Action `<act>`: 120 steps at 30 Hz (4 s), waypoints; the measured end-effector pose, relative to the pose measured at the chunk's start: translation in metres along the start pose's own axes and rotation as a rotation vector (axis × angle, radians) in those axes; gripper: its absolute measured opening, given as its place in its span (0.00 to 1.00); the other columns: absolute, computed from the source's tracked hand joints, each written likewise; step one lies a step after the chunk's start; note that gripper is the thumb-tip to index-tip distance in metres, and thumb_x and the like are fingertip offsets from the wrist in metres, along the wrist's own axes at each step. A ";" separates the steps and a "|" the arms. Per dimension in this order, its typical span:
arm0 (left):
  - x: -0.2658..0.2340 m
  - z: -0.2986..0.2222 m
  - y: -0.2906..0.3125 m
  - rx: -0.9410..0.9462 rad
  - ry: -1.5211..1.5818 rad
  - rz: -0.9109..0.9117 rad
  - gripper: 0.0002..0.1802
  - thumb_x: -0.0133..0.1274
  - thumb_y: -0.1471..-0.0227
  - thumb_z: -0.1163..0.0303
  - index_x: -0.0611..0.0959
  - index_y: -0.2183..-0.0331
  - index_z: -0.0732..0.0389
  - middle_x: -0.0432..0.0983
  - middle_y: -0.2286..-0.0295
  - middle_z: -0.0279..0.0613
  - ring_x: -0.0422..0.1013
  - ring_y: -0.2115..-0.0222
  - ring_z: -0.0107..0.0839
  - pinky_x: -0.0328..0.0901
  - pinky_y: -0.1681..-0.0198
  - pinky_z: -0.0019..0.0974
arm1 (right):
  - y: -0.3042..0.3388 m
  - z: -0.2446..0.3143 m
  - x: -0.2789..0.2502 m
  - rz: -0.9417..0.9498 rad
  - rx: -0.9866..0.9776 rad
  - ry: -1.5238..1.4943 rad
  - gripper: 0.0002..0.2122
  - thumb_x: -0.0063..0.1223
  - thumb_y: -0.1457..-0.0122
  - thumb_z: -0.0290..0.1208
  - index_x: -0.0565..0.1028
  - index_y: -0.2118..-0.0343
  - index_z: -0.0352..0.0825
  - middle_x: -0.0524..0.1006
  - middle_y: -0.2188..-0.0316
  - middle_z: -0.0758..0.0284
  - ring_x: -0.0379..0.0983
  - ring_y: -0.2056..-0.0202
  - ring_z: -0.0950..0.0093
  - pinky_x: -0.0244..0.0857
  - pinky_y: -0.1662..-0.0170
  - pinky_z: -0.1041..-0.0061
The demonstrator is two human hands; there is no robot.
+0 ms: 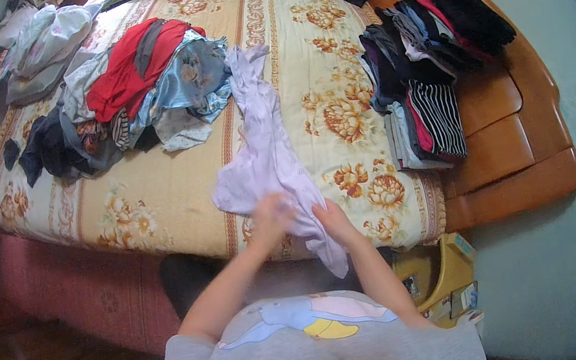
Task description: The person folds several garments on a bed, including a pink hoodie, a striped shirt, a light purple top, and a red top. Each item is smoothed, folded into a compact rectangle, and placed into a growing stack on the right side of the bed.
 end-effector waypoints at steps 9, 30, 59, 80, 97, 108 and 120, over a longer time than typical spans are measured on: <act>0.019 0.113 -0.050 -0.430 -0.096 0.012 0.33 0.56 0.59 0.54 0.72 0.58 0.70 0.71 0.62 0.58 0.67 0.60 0.51 0.61 0.57 0.42 | 0.074 0.050 -0.013 0.137 0.103 0.618 0.16 0.42 0.45 0.43 0.72 0.62 0.35 0.73 0.65 0.51 0.70 0.61 0.55 0.62 0.58 0.64; 0.062 -0.078 0.064 0.437 -0.055 0.294 0.08 0.51 0.59 0.73 0.79 0.71 0.61 0.62 0.54 0.56 0.55 0.50 0.53 0.48 0.48 0.54 | 0.020 0.083 -0.011 -0.256 -0.191 0.699 0.13 0.51 0.54 0.30 0.71 0.65 0.27 0.74 0.72 0.54 0.70 0.67 0.55 0.63 0.62 0.63; -0.199 0.155 0.015 -0.739 -0.074 -0.336 0.20 0.46 0.63 0.75 0.72 0.62 0.66 0.71 0.68 0.47 0.68 0.66 0.35 0.63 0.62 0.35 | -0.147 0.059 0.020 -0.195 -0.364 0.568 0.11 0.53 0.52 0.29 0.74 0.66 0.29 0.73 0.69 0.59 0.71 0.65 0.65 0.64 0.57 0.72; -0.192 0.014 -0.107 -0.007 -0.172 -0.431 0.08 0.48 0.51 0.69 0.73 0.67 0.61 0.72 0.77 0.53 0.71 0.75 0.47 0.63 0.71 0.40 | -0.144 0.150 -0.045 -0.168 -0.513 0.250 0.07 0.46 0.43 0.31 0.71 0.70 0.32 0.69 0.82 0.71 0.63 0.79 0.83 0.58 0.75 0.81; -0.073 -0.016 -0.050 0.141 -0.234 0.044 0.07 0.47 0.51 0.70 0.73 0.72 0.65 0.67 0.81 0.52 0.66 0.80 0.43 0.61 0.72 0.40 | 0.031 0.175 -0.182 -0.189 -0.361 0.788 0.08 0.50 0.48 0.30 0.71 0.76 0.29 0.68 0.85 0.66 0.62 0.81 0.77 0.57 0.76 0.78; -0.099 -0.038 -0.033 0.253 -0.735 0.571 0.09 0.49 0.52 0.64 0.78 0.72 0.59 0.73 0.79 0.46 0.68 0.75 0.47 0.62 0.69 0.41 | 0.046 0.130 -0.213 -0.160 -0.260 0.040 0.08 0.49 0.47 0.29 0.74 0.72 0.27 0.74 0.77 0.73 0.66 0.76 0.84 0.61 0.72 0.82; -0.153 -0.102 -0.018 -0.087 -0.169 0.272 0.12 0.47 0.49 0.67 0.75 0.75 0.67 0.65 0.82 0.33 0.61 0.77 0.20 0.58 0.72 0.28 | 0.070 0.185 -0.228 -0.168 -0.270 0.881 0.10 0.49 0.50 0.29 0.70 0.79 0.26 0.64 0.86 0.68 0.61 0.78 0.84 0.58 0.75 0.77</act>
Point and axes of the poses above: each hand's wrist, its own y-axis away from the middle knuckle, its own x-axis out of the palm, z = x × y, the point moved 6 cm from there along -y, towards the middle knuckle
